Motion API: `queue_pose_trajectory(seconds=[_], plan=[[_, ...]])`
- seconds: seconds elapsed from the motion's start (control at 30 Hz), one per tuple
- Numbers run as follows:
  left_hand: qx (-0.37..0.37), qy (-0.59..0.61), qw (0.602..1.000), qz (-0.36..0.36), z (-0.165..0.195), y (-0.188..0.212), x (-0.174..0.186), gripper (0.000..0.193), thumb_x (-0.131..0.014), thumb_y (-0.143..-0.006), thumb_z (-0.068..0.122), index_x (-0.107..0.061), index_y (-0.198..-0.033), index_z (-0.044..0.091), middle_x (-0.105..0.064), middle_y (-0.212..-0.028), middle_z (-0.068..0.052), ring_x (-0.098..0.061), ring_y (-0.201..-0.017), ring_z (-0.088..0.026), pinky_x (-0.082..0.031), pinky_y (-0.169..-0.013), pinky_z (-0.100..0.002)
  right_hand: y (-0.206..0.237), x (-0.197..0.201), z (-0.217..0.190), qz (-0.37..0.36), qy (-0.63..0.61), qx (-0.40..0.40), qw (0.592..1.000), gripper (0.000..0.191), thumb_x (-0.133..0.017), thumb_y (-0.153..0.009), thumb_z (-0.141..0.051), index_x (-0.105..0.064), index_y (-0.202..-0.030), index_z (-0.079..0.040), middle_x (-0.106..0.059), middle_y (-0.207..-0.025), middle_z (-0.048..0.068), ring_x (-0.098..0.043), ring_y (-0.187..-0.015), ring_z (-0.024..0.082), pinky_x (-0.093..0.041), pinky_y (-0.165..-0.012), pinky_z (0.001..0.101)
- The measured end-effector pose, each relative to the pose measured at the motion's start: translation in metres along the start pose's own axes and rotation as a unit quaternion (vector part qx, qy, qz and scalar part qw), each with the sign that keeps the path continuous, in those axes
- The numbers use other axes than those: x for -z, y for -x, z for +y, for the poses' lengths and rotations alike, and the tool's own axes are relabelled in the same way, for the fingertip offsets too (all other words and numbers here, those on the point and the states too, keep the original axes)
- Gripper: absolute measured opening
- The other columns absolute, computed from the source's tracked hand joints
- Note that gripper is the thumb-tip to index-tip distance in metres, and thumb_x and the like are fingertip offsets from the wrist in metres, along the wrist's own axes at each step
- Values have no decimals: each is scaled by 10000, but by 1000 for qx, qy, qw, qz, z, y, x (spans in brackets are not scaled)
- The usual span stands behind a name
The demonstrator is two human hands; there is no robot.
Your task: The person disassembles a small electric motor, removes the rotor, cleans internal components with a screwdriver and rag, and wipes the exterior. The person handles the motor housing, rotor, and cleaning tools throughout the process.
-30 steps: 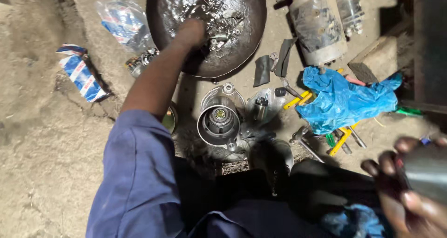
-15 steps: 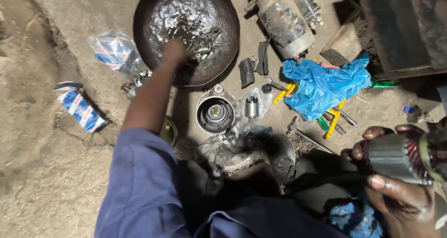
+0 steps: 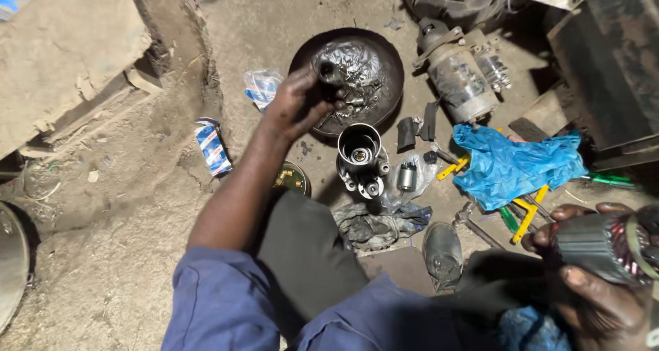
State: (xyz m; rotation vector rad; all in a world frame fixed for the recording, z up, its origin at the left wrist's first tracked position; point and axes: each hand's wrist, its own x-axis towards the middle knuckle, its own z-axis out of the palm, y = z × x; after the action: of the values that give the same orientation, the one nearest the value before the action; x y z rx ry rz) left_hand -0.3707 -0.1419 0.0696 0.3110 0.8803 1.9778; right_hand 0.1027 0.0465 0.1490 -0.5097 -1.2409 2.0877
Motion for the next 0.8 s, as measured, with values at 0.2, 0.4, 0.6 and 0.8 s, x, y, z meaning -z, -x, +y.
queue_pose_trajectory(seconds=[0.2, 0.4, 0.6, 0.8], plan=[[9, 116, 993, 19, -34, 67, -55, 333, -497, -1005, 118, -537, -1311, -8, -639, -1114, -247, -658, -1006, -347, -620, -872, -481, 12, -14, -7, -42, -2, 54, 998, 661, -816, -782, 11, -498, -1360, -37, -565, -1230, 223, -634, -1177, 400, -569, -978, 575], [-4, 173, 981, -87, -64, 115, -91, 309, -573, -1026, 131, -597, -1291, -26, -642, -1159, -199, -654, -1049, -321, -557, -956, -491, 22, -28, -9, -65, 35, 51, 996, 731, -824, -774, 38, -506, -1423, -70, -575, -1247, 153, -597, -1210, 315, -579, -908, 514], [13, -210, 978, 6, -47, 135, -147, 278, -628, -1014, 146, -683, -1240, -4, -669, -1076, -123, -604, -925, -233, -502, -815, -355, 12, -27, 14, -97, 164, 118, 975, 785, -874, -801, 17, -488, -1479, -73, -621, -1320, 106, -624, -1268, 264, -528, -1168, 474], [-204, -517, 819, -144, -37, 156, -227, 225, -672, -1051, 111, -654, -1259, 28, -712, -1175, -66, -701, -1047, -188, -579, -923, -331, 5, -18, 48, -62, 298, 139, 942, 875, -919, -740, -31, -449, -1479, -34, -600, -1373, 126, -609, -1260, 263, -515, -1114, 451]])
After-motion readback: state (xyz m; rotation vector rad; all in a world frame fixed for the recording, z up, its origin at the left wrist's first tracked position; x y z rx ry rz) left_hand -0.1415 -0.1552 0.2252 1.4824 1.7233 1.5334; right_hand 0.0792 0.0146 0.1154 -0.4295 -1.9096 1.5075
